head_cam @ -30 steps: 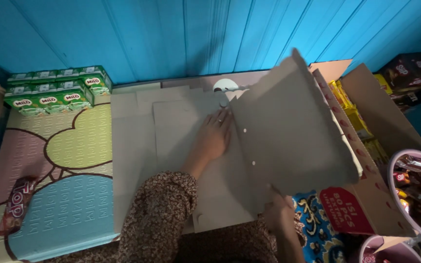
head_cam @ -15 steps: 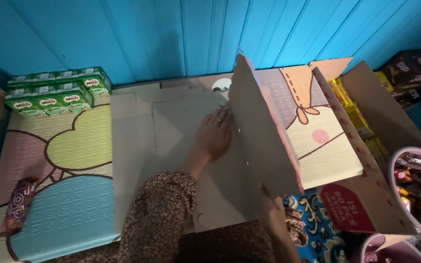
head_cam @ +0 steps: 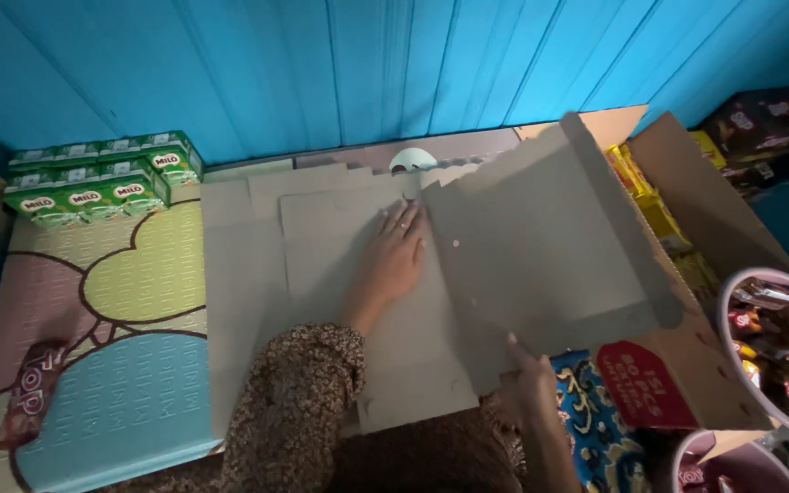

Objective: Preparing cardboard box templates by applying decorative paper strips

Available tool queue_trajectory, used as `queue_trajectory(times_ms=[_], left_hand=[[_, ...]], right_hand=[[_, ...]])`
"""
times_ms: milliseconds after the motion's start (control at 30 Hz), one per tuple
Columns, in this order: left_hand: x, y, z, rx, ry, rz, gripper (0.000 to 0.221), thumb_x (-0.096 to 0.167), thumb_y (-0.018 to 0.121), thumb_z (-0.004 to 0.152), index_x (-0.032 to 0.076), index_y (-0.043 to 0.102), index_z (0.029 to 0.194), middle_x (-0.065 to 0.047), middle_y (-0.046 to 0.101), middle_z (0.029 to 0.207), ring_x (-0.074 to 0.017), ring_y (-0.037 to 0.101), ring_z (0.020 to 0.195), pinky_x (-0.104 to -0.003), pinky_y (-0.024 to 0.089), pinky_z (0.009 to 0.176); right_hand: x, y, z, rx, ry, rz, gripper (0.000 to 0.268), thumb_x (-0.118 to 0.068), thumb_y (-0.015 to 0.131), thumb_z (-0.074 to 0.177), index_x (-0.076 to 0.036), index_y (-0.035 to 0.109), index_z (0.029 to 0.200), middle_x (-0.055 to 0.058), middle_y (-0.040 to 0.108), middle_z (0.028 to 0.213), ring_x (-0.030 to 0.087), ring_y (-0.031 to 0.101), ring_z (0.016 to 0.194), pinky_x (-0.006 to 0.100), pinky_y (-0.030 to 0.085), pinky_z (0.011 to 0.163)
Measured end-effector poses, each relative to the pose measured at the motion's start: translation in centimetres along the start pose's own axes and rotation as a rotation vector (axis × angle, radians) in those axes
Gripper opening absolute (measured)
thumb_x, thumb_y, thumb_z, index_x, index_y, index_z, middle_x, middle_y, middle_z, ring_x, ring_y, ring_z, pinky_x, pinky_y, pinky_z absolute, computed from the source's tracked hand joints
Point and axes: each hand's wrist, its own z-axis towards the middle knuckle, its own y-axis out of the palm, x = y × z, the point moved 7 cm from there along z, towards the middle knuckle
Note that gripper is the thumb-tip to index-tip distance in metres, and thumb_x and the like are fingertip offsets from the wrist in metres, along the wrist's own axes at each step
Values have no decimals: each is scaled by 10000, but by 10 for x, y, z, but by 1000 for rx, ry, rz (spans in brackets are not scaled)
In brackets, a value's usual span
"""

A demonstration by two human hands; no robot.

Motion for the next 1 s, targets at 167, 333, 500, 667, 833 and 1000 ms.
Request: queue_trajectory(times_ms=[167,333,500,667,833,1000], left_hand=[[3,-12,-10,252,117,-156,484,72,585,930,-46,535,1397,-210,533,1494,-406,482,1412,-494,419,1143],[1,-23,-29,24,-17,-413,548,-38,524,921,30,518,1465,-131,442,1602,-315,407,1472,-437,376,1176],[37,-123,-107,280,80,-416,406,-64,638,863,-3,650,1264,-132,665,1325,-297,637,1231,-378,517,1036],[-9,-149,-217,438,-418,-207,434,92,709,818,14,675,1244,-153,737,1202,-344,694,1057,-414,539,925],[-33,-132,-284,400,-628,-143,436,231,705,892,53,662,1288,-141,734,1157,-327,693,991,-406,546,879],[-18,-126,-273,371,-607,-191,459,271,711,896,26,651,1279,-159,710,1200,-335,663,1060,-412,517,938]], right_hand=[[10,-2,17,-190,-73,225,364,-73,494,1020,186,551,1269,250,600,1303,329,554,1111,473,410,969],[11,-1,23,-209,-29,203,400,-51,482,974,182,452,1297,264,516,1259,337,505,1099,473,393,959],[39,-29,71,-281,-47,162,444,-31,538,953,148,468,1353,237,587,1232,314,587,1021,412,497,863],[44,-45,60,-439,136,-25,417,-295,606,998,72,546,1188,155,603,770,222,566,493,326,403,383],[35,-54,37,-716,34,-273,501,-262,549,1001,204,718,931,289,752,743,316,666,532,398,542,480],[-15,-7,-22,-1029,-301,-437,348,-205,583,986,32,824,900,162,829,773,231,753,596,380,650,564]])
